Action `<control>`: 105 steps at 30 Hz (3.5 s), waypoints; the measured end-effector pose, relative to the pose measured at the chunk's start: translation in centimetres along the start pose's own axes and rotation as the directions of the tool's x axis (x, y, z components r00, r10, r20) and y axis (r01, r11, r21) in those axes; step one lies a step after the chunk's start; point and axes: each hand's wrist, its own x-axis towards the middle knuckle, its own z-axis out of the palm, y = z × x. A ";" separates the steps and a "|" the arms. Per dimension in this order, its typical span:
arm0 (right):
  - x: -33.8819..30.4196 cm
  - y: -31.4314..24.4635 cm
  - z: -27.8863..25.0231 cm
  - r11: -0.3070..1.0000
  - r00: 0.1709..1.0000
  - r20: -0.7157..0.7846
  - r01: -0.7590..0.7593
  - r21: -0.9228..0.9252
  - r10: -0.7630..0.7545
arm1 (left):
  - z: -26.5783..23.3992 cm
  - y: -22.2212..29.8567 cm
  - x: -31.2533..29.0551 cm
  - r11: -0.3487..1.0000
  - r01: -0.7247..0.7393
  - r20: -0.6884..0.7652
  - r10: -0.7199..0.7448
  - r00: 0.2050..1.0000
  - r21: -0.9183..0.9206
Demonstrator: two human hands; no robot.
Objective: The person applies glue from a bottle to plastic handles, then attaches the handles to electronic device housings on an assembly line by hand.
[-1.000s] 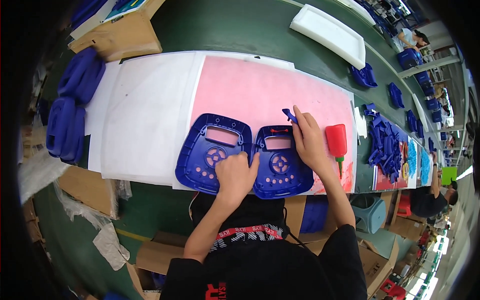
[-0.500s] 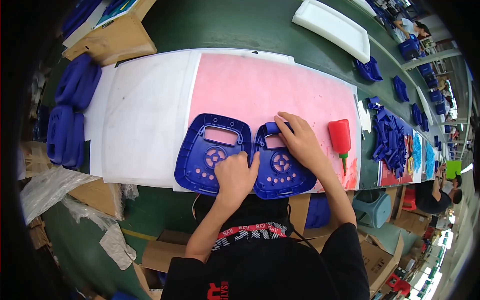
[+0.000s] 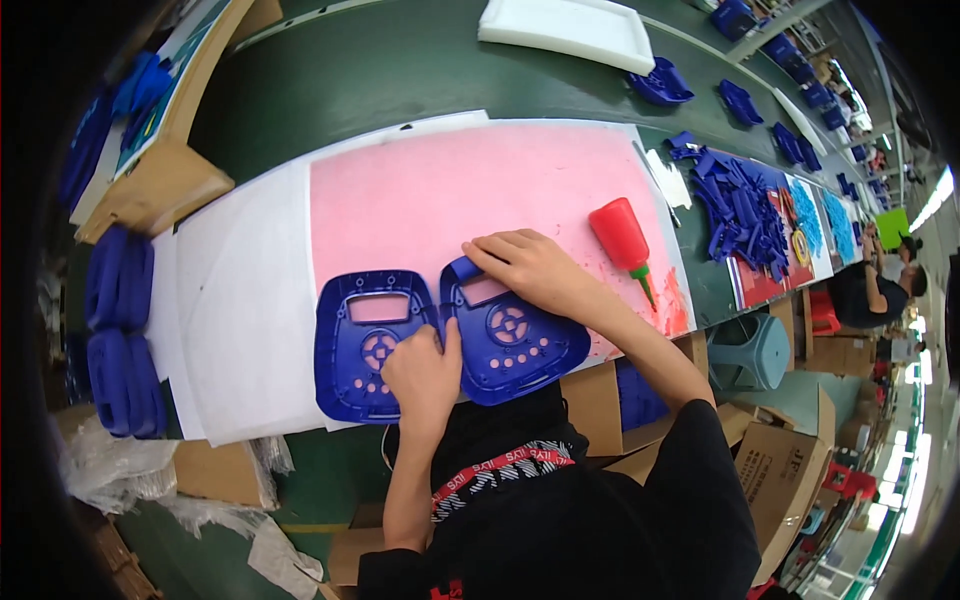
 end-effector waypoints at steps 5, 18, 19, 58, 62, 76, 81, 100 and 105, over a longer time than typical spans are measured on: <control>-0.4 -0.3 0.0 0.998 0.999 0.035 0.007 -0.065 -0.004 | -0.2 0.3 -0.1 1.000 -0.011 -0.001 0.011 1.000 0.022; -1.9 -2.3 1.9 0.988 0.992 -0.096 -0.063 0.140 0.077 | 0.6 0.7 0.0 0.992 -0.080 -0.011 0.082 0.997 0.099; -1.3 -2.0 1.8 0.990 0.992 -0.108 -0.043 0.136 0.058 | 1.1 -0.3 -0.1 0.990 -0.075 -0.061 0.083 0.995 0.122; 1.6 7.5 -4.6 0.813 0.781 0.232 -0.533 -0.237 0.580 | -3.9 2.2 -3.9 0.815 -0.368 -0.194 0.313 0.930 -0.448; -8.1 4.9 -6.8 0.520 0.620 -0.145 -0.745 -0.419 0.771 | -4.7 -1.1 0.5 0.937 -0.215 -0.274 0.139 0.952 -0.275; -8.0 3.8 -10.0 -0.082 0.719 -0.021 0.108 0.991 0.694 | 1.4 -3.0 2.3 0.731 -0.225 -0.102 0.210 0.972 -0.645; -4.8 0.8 -7.5 -0.305 0.818 -0.246 0.446 0.841 0.520 | 1.7 -3.2 2.2 0.693 -0.268 -0.169 0.209 0.963 -0.669; 1.2 0.5 0.1 -0.439 0.842 -0.177 0.431 0.788 0.509 | 1.8 -3.8 2.0 0.658 -0.263 -0.183 0.189 0.965 -0.706; 1.3 0.5 0.2 -0.439 0.844 -0.175 0.428 0.790 0.507 | 1.7 -3.6 2.2 0.660 -0.264 -0.177 0.196 0.964 -0.703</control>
